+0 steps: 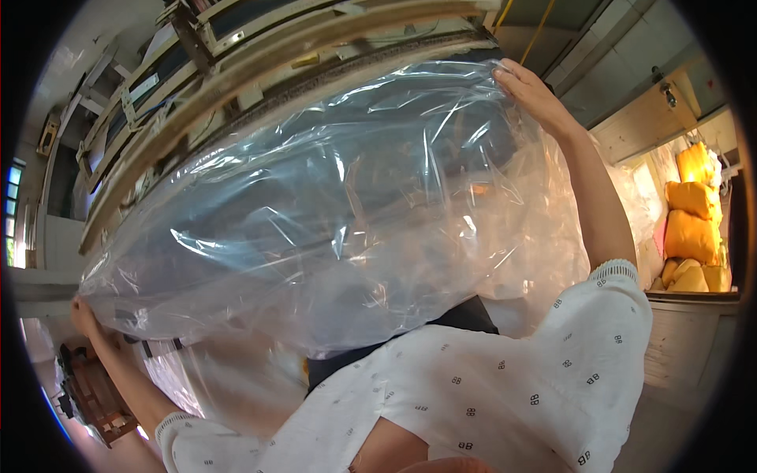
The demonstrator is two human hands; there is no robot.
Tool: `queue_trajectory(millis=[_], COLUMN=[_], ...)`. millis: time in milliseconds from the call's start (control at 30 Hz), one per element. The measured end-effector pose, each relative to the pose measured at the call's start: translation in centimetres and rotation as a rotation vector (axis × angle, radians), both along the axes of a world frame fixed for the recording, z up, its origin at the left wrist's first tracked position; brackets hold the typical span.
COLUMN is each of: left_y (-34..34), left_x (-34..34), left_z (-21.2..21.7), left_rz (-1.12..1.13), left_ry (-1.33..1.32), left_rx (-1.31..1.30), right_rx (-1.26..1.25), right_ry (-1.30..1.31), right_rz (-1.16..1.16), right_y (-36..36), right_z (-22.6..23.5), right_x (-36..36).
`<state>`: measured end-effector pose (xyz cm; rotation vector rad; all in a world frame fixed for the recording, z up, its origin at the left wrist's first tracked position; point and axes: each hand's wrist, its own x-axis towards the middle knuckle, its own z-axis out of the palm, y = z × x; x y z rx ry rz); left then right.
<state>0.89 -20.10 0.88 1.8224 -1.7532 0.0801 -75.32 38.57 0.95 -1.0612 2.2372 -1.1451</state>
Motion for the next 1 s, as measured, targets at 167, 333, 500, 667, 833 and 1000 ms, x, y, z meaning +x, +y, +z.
queue_trajectory(millis=[167, 333, 500, 667, 833, 1000], left_y=[17.2, 38.2, 44.5, 43.3, 32.4, 35.4], left_x=[-24.7, -44.1, -45.5, -37.6, -11.2, -3.9], left_z=[3.2, 4.9, 5.4, 3.7, 6.0, 14.2], left_rz=[-0.716, -1.445, -1.532, -1.301, -0.686, -0.828], left_ry=[0.360, 0.353, 0.865, 1.073, 0.543, -0.588], left_rx=[0.258, -0.098, 0.518, 0.373, -0.101, -0.539], right_rx=[-0.185, -0.350, -0.454, -0.131, -0.111, -0.345], right_ry=[0.078, 0.277, 0.302, 0.801, 0.990, 0.971], right_rz=[0.063, 0.212, 0.322, 0.203, 0.071, -0.199], right_y=[1.0, 2.5, 3.0, 3.7, 3.4, 3.9], right_z=[4.2, 7.2, 9.5, 3.9, -1.6, -4.6], right_x=[9.6, 15.9, 17.6, 14.0, 11.0, 11.0])
